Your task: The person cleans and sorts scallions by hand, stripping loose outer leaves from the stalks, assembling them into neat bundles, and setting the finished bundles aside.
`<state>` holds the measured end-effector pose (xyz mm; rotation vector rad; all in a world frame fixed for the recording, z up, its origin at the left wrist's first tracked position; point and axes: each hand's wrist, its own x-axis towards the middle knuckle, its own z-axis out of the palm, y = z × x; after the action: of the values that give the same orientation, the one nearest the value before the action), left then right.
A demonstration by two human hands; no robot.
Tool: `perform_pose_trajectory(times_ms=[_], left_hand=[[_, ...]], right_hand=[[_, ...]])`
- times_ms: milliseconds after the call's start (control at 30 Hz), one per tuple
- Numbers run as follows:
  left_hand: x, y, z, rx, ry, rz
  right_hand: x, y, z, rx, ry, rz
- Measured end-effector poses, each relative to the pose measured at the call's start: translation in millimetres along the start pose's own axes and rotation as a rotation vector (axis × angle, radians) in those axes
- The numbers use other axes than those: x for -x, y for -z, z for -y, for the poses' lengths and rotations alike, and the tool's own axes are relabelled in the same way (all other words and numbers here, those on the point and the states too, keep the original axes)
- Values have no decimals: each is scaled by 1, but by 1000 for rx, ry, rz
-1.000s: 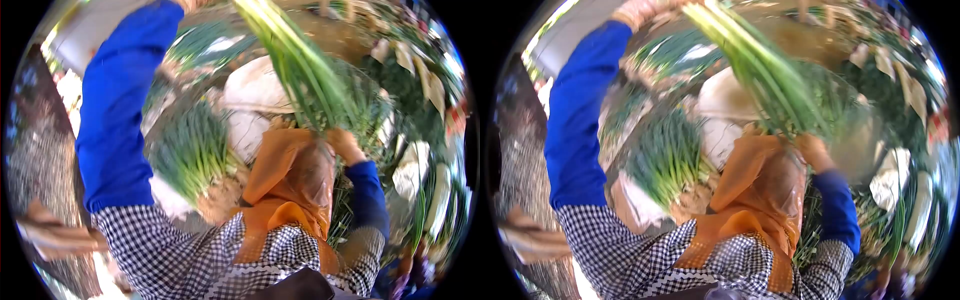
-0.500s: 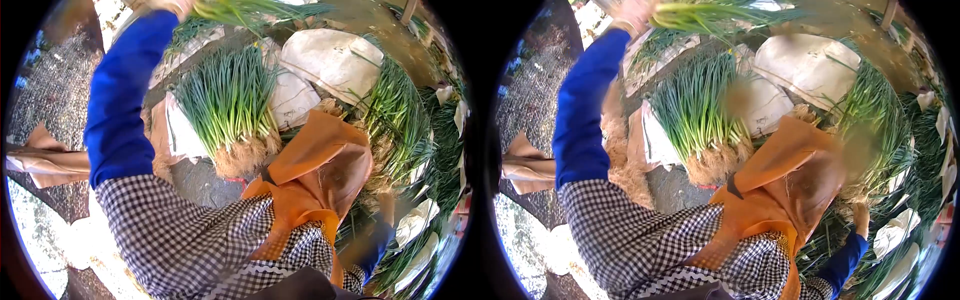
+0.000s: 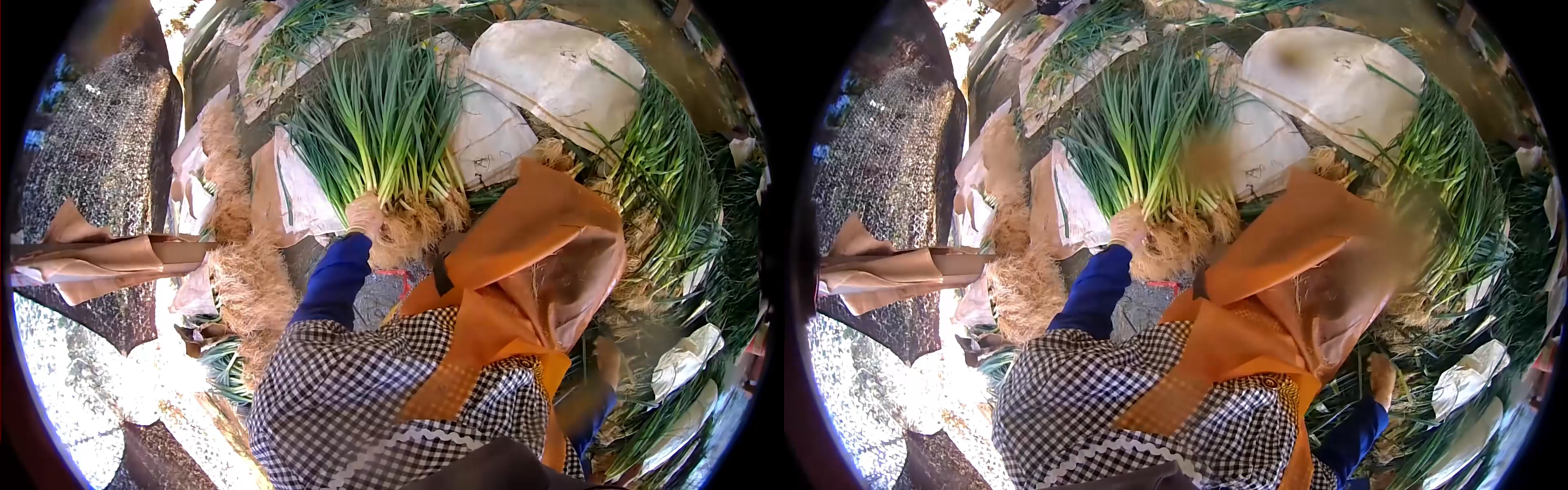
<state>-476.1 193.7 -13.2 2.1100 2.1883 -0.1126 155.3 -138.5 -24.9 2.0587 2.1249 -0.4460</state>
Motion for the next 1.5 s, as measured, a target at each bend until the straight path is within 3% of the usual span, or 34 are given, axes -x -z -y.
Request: perform_pose_trajectory(times_ms=[67, 133, 167, 200, 233, 267, 300, 333, 367, 467, 633, 700, 767, 833, 900, 933, 967, 1033, 1100, 1200, 1300, 1367, 1433, 1467, 1500], left_hand=[[11, 32, -8, 95, 113, 117], [18, 33, -11, 211, 177, 122], [21, 28, -11, 328, 247, 128], [15, -5, 7, 408, 279, 142], [18, -21, 19, 434, 231, 139], [21, -20, 23, 516, 287, 191], [24, -21, 28, 598, 345, 242], [32, -37, 30, 899, 386, 223], [36, -44, 33, 907, 412, 232], [41, -62, 36, 1410, 451, 244], [54, -75, 31, 1248, 401, 292], [53, -78, 39, 1326, 380, 317], [52, -63, 38, 1404, 413, 342], [63, -59, 30, 1480, 439, 373], [61, -61, 33, 1478, 416, 356], [57, -52, 30, 1546, 403, 360], [57, -42, 28, 1480, 447, 391], [63, -43, 30, 1423, 441, 416], [67, -36, 27, 1351, 407, 358], [59, -8, 12, 706, 419, 418], [61, 9, -24, 392, 400, 390], [58, -7, -35, 344, 299, 400], [50, -13, -51, 103, 183, 385], [40, -6, -58, 112, 221, 478], [43, -20, -62, 117, 179, 428]], right_hand=[[-29, 23, -13, 75, -428, -108], [-98, 172, 92, -445, -522, -357], [-132, 201, 129, -819, -214, -483], [-173, 218, 176, -776, -25, -560], [-206, 246, 228, -506, 331, -551], [-251, 236, 265, -480, 616, -508], [-287, 221, 306, -356, 691, -270], [-316, 191, 325, -467, 886, -215], [-348, 150, 351, -430, 942, -171], [-389, 129, 423, -183, 701, 36], [-403, 44, 448, -56, 777, -35], [-403, 25, 456, -56, 818, -111], [-405, -1, 463, -123, 725, -49], [-396, 7, 447, -56, 698, -40], [-399, 17, 437, -295, 772, -3], [-403, 35, 435, -343, 586, 365], [-402, 32, 425, -386, 664, 190], [-398, 127, 390, -721, 607, 879], [-395, 178, 359, -680, 582, 1051], [-382, 248, 295, -712, 529, 827], [-326, 288, 205, -795, 345, 470], [-278, 326, 164, -900, 125, 375], [-209, 319, 121, -1136, -9, 107], [-172, 313, 98, -1255, -66, -26], [-126, 296, 62, -1391, -136, -133]])
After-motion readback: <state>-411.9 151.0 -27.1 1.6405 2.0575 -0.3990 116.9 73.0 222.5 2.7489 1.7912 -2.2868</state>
